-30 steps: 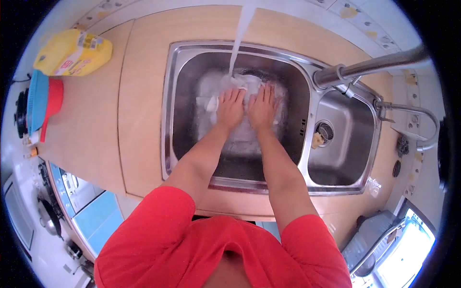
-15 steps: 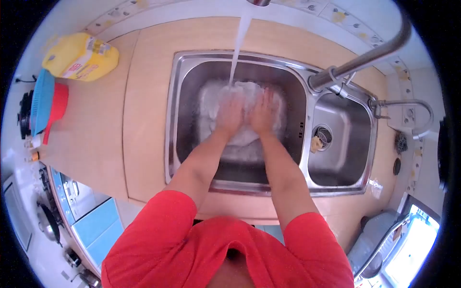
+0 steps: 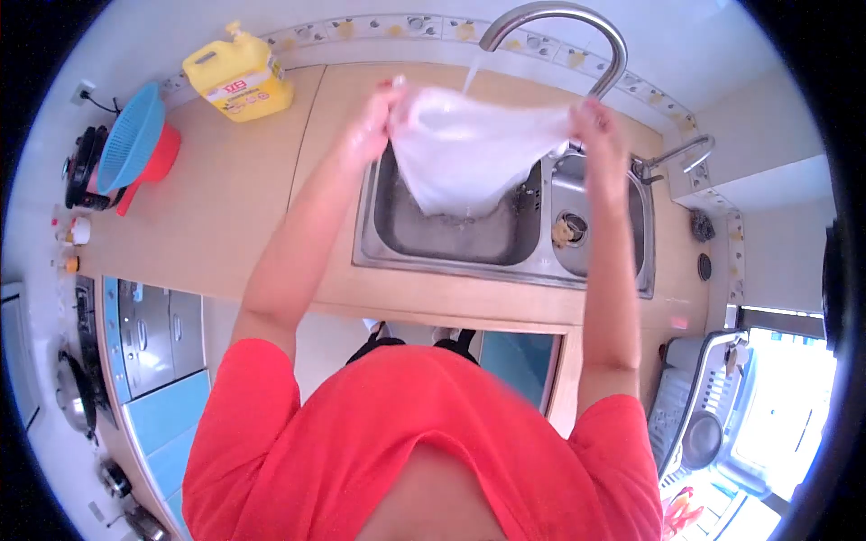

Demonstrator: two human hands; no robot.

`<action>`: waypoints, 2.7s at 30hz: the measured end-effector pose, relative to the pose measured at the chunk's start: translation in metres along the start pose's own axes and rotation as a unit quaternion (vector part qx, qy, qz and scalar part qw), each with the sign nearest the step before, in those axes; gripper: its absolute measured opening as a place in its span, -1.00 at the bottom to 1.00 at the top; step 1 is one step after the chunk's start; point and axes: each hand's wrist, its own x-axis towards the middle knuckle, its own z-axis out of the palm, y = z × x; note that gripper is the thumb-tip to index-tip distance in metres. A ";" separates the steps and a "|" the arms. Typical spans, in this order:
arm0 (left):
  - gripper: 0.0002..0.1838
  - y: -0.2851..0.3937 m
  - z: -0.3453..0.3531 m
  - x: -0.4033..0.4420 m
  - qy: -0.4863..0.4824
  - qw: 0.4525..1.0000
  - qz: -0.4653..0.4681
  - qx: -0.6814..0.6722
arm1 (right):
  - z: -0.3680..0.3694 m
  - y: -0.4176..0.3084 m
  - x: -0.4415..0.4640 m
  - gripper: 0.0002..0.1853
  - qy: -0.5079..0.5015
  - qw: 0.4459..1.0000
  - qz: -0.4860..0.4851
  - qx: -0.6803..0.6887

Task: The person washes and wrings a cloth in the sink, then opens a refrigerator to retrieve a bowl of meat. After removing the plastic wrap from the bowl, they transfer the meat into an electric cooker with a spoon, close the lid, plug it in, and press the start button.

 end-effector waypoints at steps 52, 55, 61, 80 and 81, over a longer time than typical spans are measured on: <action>-0.59 -0.283 -0.073 0.060 0.025 0.875 -0.009 0.484 | 0.108 0.278 -0.041 -0.42 0.003 0.960 0.042 -0.278; -0.57 -0.171 -0.048 0.026 -0.045 0.911 -0.039 0.409 | 0.071 0.199 -0.034 -0.44 -0.024 0.977 0.078 -0.199; -0.37 0.021 0.049 -0.030 -0.149 0.981 0.058 0.112 | 0.026 -0.017 -0.025 -0.49 -0.079 0.994 -0.021 -0.070; -0.33 -0.108 -0.045 -0.032 -0.281 0.615 0.000 0.736 | 0.115 0.211 -0.092 -0.82 -0.267 0.901 -0.005 -0.342; -0.28 -0.108 -0.055 -0.038 -0.288 0.628 -0.018 0.722 | 0.115 0.210 -0.096 -0.81 -0.261 0.914 0.038 -0.309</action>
